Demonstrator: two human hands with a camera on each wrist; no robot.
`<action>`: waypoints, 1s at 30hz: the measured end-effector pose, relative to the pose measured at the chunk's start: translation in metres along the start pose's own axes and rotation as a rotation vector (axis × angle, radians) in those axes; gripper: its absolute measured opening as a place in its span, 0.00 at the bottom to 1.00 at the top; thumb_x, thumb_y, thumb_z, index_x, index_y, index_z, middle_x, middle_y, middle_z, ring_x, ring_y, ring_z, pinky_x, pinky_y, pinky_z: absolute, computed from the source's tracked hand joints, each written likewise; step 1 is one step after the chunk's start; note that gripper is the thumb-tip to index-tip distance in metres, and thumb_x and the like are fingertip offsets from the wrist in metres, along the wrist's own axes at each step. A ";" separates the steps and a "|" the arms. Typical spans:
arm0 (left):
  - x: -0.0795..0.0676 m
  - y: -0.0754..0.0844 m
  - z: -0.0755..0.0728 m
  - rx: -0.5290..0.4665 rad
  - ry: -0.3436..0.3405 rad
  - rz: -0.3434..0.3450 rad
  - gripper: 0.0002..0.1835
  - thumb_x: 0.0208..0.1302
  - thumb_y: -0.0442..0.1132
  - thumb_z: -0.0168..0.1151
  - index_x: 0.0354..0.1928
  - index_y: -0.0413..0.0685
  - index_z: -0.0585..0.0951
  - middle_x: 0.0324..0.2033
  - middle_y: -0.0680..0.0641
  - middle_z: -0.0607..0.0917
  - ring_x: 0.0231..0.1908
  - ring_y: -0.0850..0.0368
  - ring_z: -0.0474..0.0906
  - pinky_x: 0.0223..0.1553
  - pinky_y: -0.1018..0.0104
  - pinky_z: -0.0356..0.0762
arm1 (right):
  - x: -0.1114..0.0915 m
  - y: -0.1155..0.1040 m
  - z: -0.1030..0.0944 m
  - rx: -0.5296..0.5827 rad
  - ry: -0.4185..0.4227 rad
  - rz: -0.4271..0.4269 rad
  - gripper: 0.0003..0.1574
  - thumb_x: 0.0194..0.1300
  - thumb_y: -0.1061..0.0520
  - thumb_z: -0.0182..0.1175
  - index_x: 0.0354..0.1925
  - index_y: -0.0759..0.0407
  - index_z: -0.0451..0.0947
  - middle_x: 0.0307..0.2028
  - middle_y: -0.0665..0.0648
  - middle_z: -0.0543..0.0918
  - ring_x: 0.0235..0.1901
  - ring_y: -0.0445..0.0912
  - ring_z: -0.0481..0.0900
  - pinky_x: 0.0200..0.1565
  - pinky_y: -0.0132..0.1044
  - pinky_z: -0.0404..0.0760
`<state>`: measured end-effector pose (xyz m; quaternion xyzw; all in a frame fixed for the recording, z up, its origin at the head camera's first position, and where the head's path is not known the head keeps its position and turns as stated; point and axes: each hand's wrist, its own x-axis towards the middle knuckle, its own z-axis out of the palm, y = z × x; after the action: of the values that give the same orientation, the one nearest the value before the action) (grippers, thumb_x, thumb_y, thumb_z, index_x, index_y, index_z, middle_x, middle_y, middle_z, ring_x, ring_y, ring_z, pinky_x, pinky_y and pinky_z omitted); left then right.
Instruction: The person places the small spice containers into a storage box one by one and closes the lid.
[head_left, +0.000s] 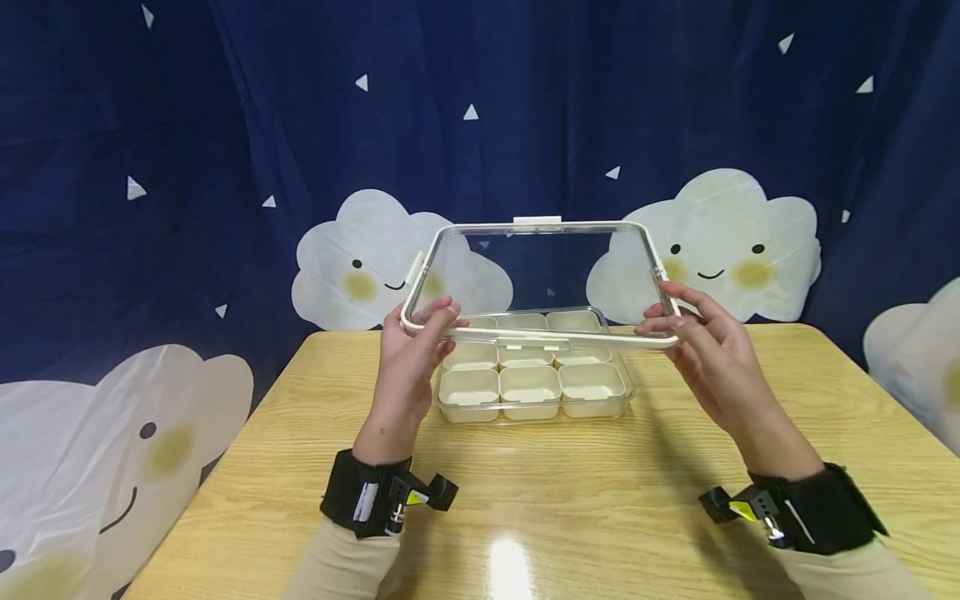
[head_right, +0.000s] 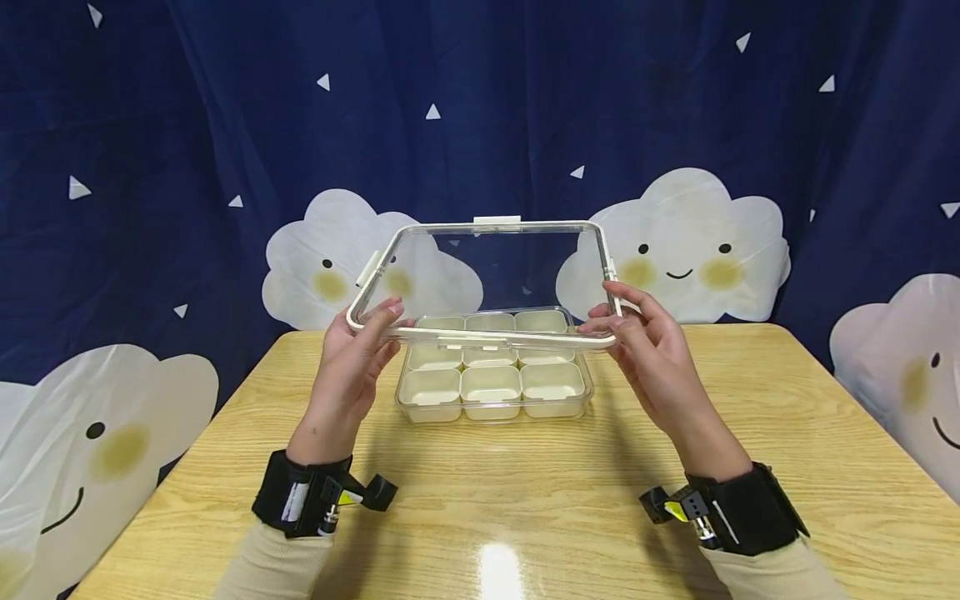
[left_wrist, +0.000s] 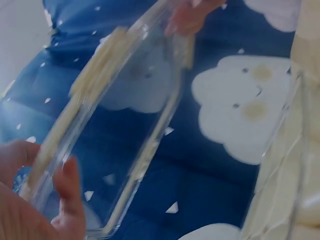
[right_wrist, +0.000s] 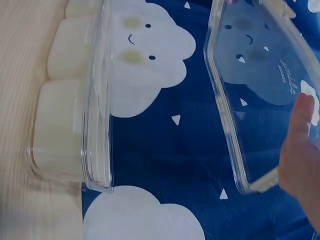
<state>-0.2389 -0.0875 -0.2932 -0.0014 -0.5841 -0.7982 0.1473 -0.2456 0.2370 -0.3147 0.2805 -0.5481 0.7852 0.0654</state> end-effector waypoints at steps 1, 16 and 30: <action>-0.001 -0.003 0.003 0.001 0.021 0.011 0.40 0.63 0.33 0.68 0.71 0.41 0.55 0.54 0.41 0.84 0.40 0.61 0.85 0.43 0.69 0.77 | 0.000 0.001 0.002 -0.006 0.005 -0.007 0.24 0.79 0.68 0.43 0.70 0.68 0.61 0.48 0.59 0.78 0.45 0.44 0.86 0.51 0.27 0.79; -0.013 -0.011 0.021 -0.027 -0.047 0.036 0.58 0.52 0.23 0.75 0.71 0.60 0.44 0.57 0.42 0.76 0.47 0.48 0.85 0.56 0.57 0.80 | -0.002 0.015 0.015 -0.098 0.007 -0.081 0.25 0.82 0.62 0.42 0.73 0.61 0.58 0.51 0.60 0.73 0.50 0.43 0.85 0.45 0.27 0.75; -0.012 -0.013 0.023 -0.112 -0.070 -0.027 0.59 0.54 0.19 0.68 0.71 0.62 0.38 0.60 0.42 0.70 0.61 0.40 0.76 0.61 0.54 0.74 | -0.003 0.020 0.020 -0.274 0.063 -0.025 0.23 0.83 0.58 0.38 0.71 0.56 0.58 0.51 0.59 0.72 0.49 0.38 0.84 0.38 0.25 0.69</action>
<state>-0.2348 -0.0600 -0.3005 -0.0297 -0.5432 -0.8310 0.1160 -0.2441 0.2118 -0.3279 0.2508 -0.6445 0.7105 0.1300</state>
